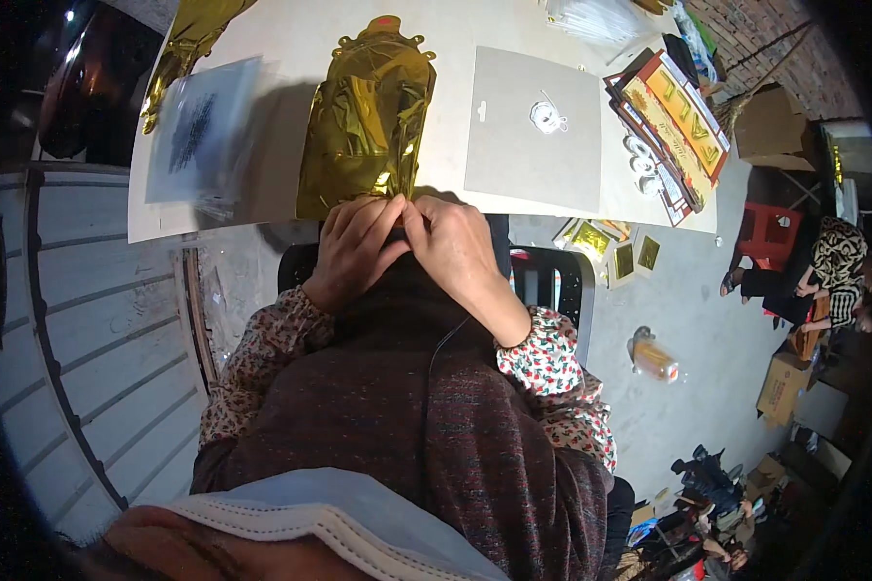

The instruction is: Folding gold-colored foil sheets and placing them into protective paper folders.

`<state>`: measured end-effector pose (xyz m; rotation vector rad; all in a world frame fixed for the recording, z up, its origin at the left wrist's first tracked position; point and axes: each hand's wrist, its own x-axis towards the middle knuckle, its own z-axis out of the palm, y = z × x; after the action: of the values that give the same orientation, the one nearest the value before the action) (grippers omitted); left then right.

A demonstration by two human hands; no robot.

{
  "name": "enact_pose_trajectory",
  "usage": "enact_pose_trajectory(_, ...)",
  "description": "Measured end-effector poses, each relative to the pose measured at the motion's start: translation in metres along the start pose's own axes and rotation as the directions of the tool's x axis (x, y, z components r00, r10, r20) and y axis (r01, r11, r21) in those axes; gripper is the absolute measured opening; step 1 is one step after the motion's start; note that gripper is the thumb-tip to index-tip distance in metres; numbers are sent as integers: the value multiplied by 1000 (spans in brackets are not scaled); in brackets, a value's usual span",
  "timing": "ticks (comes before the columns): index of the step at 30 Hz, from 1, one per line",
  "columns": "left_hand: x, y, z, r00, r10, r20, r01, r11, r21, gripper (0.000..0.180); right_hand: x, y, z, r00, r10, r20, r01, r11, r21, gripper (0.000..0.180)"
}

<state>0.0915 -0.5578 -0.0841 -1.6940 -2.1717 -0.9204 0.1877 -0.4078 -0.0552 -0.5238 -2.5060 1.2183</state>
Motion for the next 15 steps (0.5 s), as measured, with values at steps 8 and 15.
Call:
enact_pose_trajectory(8, -5, -8, 21, 989, 94, -115, -78, 988, 134, 30, -3, -7, -13, 902, -427, -59, 416, 898, -144, 27)
enact_pose_trajectory(15, -9, -11, 27, 984, 99, -149, -79, 988, 135, 26, -2, 1, -4, 902, -430, 23, 420, 868, -265, 43)
